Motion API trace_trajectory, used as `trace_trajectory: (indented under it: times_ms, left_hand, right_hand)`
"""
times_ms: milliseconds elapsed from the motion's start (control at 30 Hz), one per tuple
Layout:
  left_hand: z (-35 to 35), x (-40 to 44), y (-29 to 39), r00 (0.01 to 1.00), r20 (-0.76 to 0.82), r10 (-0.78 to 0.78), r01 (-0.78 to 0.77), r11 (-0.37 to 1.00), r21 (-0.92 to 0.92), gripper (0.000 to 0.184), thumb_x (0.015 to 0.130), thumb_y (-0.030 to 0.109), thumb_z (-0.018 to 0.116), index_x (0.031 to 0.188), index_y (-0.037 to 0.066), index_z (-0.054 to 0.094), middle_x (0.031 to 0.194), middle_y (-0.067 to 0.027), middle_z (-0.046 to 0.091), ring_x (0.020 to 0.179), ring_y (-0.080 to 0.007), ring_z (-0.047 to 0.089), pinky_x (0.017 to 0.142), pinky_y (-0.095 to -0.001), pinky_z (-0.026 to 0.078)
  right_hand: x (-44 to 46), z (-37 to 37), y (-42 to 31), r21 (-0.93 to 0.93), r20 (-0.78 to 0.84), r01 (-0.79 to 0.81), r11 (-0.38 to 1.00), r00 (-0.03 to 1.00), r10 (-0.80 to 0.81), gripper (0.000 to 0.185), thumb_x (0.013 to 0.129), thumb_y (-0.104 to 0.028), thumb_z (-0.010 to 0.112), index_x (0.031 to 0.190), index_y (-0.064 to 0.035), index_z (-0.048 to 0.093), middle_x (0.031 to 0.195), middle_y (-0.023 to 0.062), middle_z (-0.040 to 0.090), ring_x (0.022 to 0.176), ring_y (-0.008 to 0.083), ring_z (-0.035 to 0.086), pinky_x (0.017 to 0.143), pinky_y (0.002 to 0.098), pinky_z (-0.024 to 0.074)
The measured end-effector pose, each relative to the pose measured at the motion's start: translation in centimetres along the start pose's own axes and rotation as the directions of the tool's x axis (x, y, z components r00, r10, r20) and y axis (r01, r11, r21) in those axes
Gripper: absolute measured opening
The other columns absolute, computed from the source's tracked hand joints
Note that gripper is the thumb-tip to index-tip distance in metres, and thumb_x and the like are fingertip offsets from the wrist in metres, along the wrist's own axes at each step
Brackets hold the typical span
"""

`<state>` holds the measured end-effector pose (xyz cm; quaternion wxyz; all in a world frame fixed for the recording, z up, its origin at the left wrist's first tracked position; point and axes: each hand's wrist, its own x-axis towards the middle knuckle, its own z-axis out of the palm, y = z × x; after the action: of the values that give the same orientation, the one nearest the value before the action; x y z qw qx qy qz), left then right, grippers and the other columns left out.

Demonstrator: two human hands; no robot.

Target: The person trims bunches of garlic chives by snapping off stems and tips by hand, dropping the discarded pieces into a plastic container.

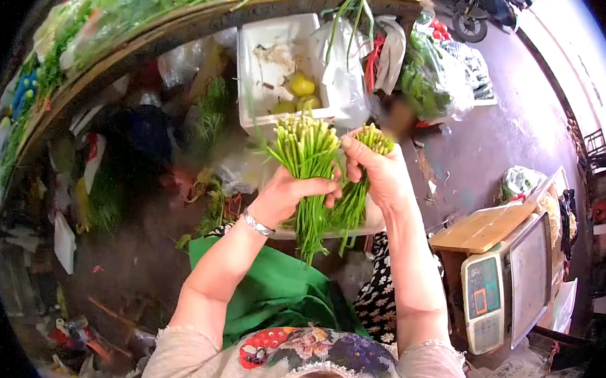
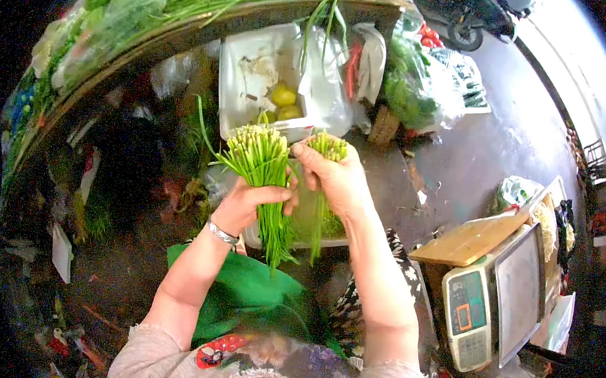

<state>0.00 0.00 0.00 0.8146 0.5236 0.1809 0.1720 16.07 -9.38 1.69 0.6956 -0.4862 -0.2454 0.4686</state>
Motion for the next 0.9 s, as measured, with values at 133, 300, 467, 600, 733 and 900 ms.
trace_trajectory:
  times_ms: [133, 300, 467, 600, 733, 900]
  left_hand:
    - [-3.1, 0.9, -2.0, 0.995, -0.049, -0.082, 0.076, 0.991, -0.107, 0.028, 0.077, 0.013, 0.068, 0.100, 0.000, 0.057, 0.077, -0.0121, 0.064, 0.065, -0.0205, 0.062, 0.060, -0.0305, 0.049]
    - [-5.4, 1.7, -1.6, 0.998, -0.041, -0.041, 0.035, 0.990, -0.137, 0.028, 0.078, 0.011, 0.065, 0.103, 0.001, 0.058, 0.084, -0.0125, 0.064, 0.069, -0.0195, 0.061, 0.062, -0.0301, 0.050]
    - [-5.7, 1.4, -1.7, 0.997, -0.053, -0.055, 0.040, 0.965, -0.258, 0.041, 0.078, 0.011, 0.061, 0.117, 0.000, 0.055, 0.101, -0.0143, 0.063, 0.073, -0.0183, 0.062, 0.068, -0.0315, 0.052]
    - [-5.1, 1.3, -1.6, 0.999, -0.015, -0.041, 0.036, 0.965, -0.260, 0.050, 0.077, 0.011, 0.060, 0.124, -0.002, 0.052, 0.107, -0.0135, 0.062, 0.075, -0.0187, 0.062, 0.071, -0.0320, 0.053]
    - [-4.7, 1.5, -2.2, 0.999, 0.001, -0.052, 0.050, 0.966, -0.255, 0.052, 0.074, 0.008, 0.061, 0.125, 0.000, 0.052, 0.108, -0.0121, 0.063, 0.081, -0.0211, 0.064, 0.074, -0.0339, 0.053]
    - [-4.9, 2.0, -2.4, 0.998, 0.055, -0.040, 0.051, 0.975, -0.215, 0.045, 0.075, 0.009, 0.062, 0.119, 0.001, 0.055, 0.104, -0.0125, 0.065, 0.083, -0.0235, 0.065, 0.076, -0.0348, 0.054]
  right_hand:
    - [1.4, -1.8, 1.0, -0.164, -0.222, 0.078, 0.983, 0.968, -0.114, 0.015, 0.086, -0.019, 0.070, 0.085, -0.0072, 0.062, 0.061, -0.0031, 0.052, 0.054, 0.0076, 0.047, 0.052, 0.0227, 0.0357]
    - [1.3, -6.0, -3.2, -0.108, -0.462, 0.534, 0.839, 0.720, -0.518, 0.014, 0.095, -0.018, 0.060, 0.092, -0.0043, 0.061, 0.083, 0.0054, 0.063, 0.067, 0.0138, 0.057, 0.060, 0.0273, 0.0477]
    - [0.0, -2.7, -1.2, -0.477, -0.265, 0.285, 0.832, 0.856, -0.445, 0.012, 0.093, -0.018, 0.063, 0.090, -0.0068, 0.063, 0.072, 0.0006, 0.063, 0.071, 0.0091, 0.056, 0.065, 0.0248, 0.0445]
    - [0.5, 1.0, 2.6, -0.491, -0.024, 0.069, 0.868, 0.995, -0.092, 0.013, 0.087, -0.010, 0.069, 0.097, -0.0031, 0.066, 0.079, -0.0021, 0.063, 0.073, 0.0057, 0.057, 0.067, 0.0235, 0.0470]
    - [1.4, 2.2, 5.8, -0.261, 0.080, 0.015, 0.965, 0.997, 0.006, 0.017, 0.086, -0.003, 0.067, 0.102, 0.0012, 0.064, 0.086, 0.0024, 0.067, 0.068, 0.0073, 0.058, 0.062, 0.0228, 0.0482]
    - [1.9, 1.8, 4.1, -0.120, 0.022, -0.180, 0.976, 0.983, 0.184, 0.011, 0.086, -0.004, 0.067, 0.095, 0.0001, 0.064, 0.075, -0.0001, 0.062, 0.060, 0.0077, 0.054, 0.055, 0.0214, 0.0444]
